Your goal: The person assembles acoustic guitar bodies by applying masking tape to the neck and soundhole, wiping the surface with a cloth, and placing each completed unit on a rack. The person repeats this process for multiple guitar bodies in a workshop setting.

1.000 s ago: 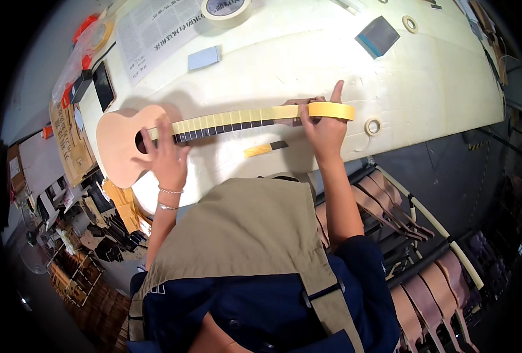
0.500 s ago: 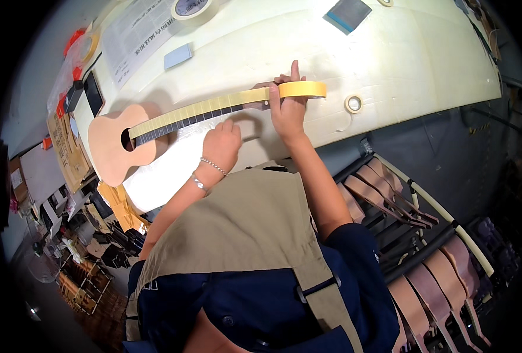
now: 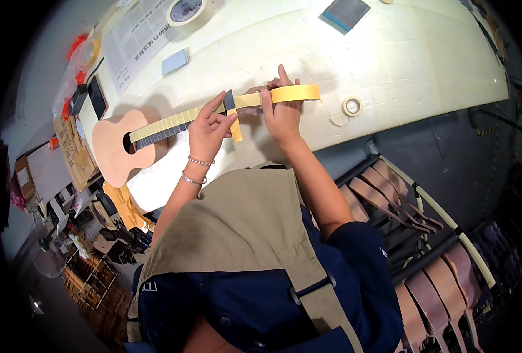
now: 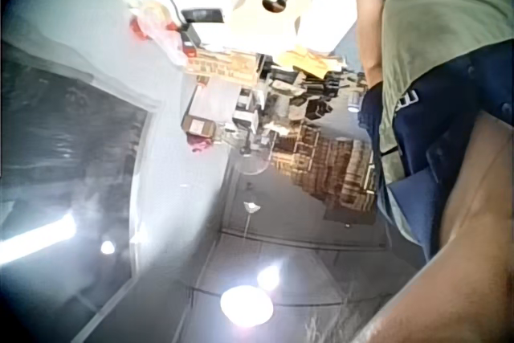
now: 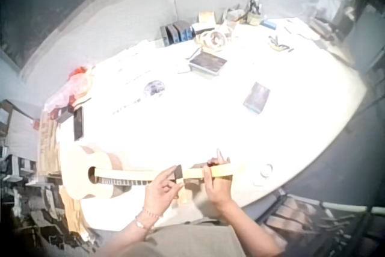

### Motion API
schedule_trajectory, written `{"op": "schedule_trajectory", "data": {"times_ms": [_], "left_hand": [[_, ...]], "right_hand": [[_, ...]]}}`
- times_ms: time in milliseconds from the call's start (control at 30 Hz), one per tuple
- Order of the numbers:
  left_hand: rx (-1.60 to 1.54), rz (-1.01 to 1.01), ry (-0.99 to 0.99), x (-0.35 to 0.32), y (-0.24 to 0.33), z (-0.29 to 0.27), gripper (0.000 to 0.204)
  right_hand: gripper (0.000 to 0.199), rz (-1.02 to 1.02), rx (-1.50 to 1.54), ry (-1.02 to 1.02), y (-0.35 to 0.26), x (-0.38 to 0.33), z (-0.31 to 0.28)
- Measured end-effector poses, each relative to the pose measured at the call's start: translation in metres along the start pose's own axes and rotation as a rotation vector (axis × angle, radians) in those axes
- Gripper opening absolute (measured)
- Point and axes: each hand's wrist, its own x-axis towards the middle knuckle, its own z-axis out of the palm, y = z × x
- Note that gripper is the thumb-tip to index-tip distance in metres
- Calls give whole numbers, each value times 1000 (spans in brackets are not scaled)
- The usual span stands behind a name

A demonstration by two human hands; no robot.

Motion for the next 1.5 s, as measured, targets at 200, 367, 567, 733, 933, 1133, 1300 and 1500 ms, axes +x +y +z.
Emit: {"op": "schedule_trajectory", "data": {"times_ms": [200,367,567,733,933,1133,1300,1500], "left_hand": [[117,24,13,2,3,1,53],[230,299,108,-6,-7,-4,57],[-27,313,-49,-29,-35,-34,49],[-662,-86,-44,-37,-9,-22,12],[-447,142,309,-51,-60,-135,7],[284,245,619,-24,-112,-224,14],[224,66,570,-17,-112,-224,16],[519,197,590,-19,-111,-222,16]], "right_hand": [[34,-413,-54,-86,-30,-13,0],[31,-370,356,-113,-80,-26,-6],[45,79,877,-51,-87,-19,-13],[46,330,1087,-87,-113,-30,-5],[42,522,2121,152,-41,-6,-69],[52,-298,-368,-102,-32,11,-58],[81,-11,-275,-86,-30,12,-48],[92,75,-152,-109,-32,11,-48]]}}
